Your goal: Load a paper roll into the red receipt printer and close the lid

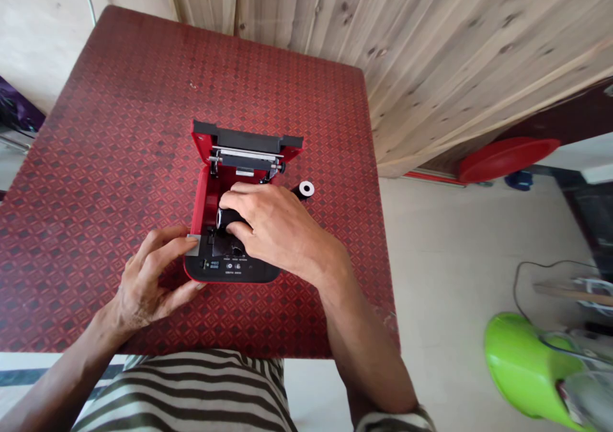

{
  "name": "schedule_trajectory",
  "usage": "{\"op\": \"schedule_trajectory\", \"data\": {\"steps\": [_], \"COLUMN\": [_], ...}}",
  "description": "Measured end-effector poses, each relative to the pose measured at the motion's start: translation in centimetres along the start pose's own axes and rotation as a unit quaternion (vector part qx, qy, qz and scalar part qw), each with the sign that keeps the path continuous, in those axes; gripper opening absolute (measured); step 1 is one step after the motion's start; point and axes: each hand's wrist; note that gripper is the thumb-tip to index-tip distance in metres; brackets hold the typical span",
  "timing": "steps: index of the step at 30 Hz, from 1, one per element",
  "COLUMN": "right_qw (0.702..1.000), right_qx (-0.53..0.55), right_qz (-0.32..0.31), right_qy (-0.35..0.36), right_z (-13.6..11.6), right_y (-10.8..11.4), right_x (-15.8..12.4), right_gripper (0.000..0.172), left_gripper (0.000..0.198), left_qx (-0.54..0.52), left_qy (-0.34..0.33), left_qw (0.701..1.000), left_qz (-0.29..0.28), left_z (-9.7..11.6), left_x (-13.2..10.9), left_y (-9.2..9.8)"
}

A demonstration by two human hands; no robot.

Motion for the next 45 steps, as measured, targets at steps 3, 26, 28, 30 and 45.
{"op": "schedule_trajectory", "data": {"steps": [3,26,28,30,45], "right_qw": [0.999,0.816,0.819,0.832,0.852], "right_qx": [0.002,0.355,0.361,0.351,0.399], "right_qz": [0.033,0.326,0.308,0.287,0.183], "right_qy": [-0.008,-0.321,-0.323,-0.319,-0.286], "right_z": [-0.1,0.4,0.3,0.2,1.3], "right_y": [-0.1,-7.4,-9.0,-10.2,-9.0], "right_x": [-0.4,-11.6,-11.5,-11.1,-12.7], "right_gripper": [0.016,0.028,0.027,0.025,0.064], "left_gripper": [0.056,0.061,0.06,0.06,0.06], "left_qx": [0.003,0.011,0.016,0.02,0.02], "left_qy": [-0.002,-0.006,-0.01,-0.014,-0.027], "left_qw": [1.0,1.0,1.0,1.0,0.999], "left_qz": [-0.001,-0.002,0.001,0.007,0.015], "left_z": [0.0,-0.5,-0.6,-0.7,-0.7], "left_x": [0.1,-0.3,-0.2,-0.1,0.2], "left_y": [-0.1,0.1,0.1,0.0,0.0]}}
Point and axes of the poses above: each hand's wrist, its own x-axis towards the middle knuckle, its own y-axis out of the back of the hand, z = x × y, and after that the axes turned 12 degrees about -x, right-handed
